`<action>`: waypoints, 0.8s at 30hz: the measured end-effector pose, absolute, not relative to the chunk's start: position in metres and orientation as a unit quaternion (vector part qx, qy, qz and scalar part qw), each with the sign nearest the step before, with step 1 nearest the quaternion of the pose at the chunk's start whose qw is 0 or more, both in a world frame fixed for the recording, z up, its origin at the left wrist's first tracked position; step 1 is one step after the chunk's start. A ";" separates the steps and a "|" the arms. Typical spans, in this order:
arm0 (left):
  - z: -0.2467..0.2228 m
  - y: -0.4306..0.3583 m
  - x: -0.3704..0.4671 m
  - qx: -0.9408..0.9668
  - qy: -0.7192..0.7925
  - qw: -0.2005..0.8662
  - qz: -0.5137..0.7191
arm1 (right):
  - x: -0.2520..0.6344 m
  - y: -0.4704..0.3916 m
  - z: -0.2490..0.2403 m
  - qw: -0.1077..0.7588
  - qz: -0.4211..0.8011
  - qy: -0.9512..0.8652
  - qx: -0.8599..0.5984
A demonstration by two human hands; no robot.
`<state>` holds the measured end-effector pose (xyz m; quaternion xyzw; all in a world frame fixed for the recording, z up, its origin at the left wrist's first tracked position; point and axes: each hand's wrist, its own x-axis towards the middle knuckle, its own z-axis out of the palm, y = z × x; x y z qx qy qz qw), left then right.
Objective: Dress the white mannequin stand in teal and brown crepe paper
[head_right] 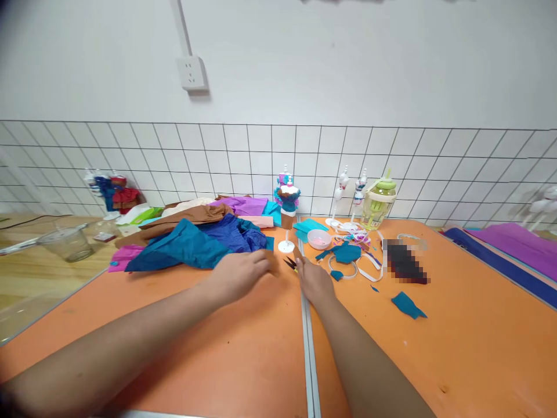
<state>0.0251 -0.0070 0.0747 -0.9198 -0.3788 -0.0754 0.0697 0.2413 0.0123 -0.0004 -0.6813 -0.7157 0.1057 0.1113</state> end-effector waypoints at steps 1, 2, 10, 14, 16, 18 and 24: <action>0.065 0.003 0.002 -0.906 -0.415 0.057 -0.064 | 0.241 0.015 0.000 0.109 0.100 -0.706 -0.693; 0.054 0.011 -0.017 -0.890 -0.451 0.043 -0.062 | 0.239 0.017 0.001 0.105 0.091 -0.700 -0.701; 0.007 0.022 -0.070 -0.876 -0.465 -0.015 -0.131 | 0.195 -0.006 0.007 0.044 0.043 -0.746 -0.663; 0.013 0.019 -0.072 -0.872 -0.454 -0.021 -0.183 | 0.181 -0.016 0.008 0.033 0.017 -0.773 -0.633; 0.015 0.021 -0.074 -0.860 -0.462 -0.012 -0.218 | 0.173 -0.013 0.008 0.024 -0.001 -0.787 -0.616; 0.015 0.025 -0.078 -0.837 -0.489 -0.012 -0.245 | 0.165 -0.007 0.009 0.009 -0.016 -0.797 -0.604; 0.008 0.036 -0.093 -0.864 -0.466 -0.072 -0.179 | 0.152 0.014 0.013 -0.007 0.009 -0.814 -0.581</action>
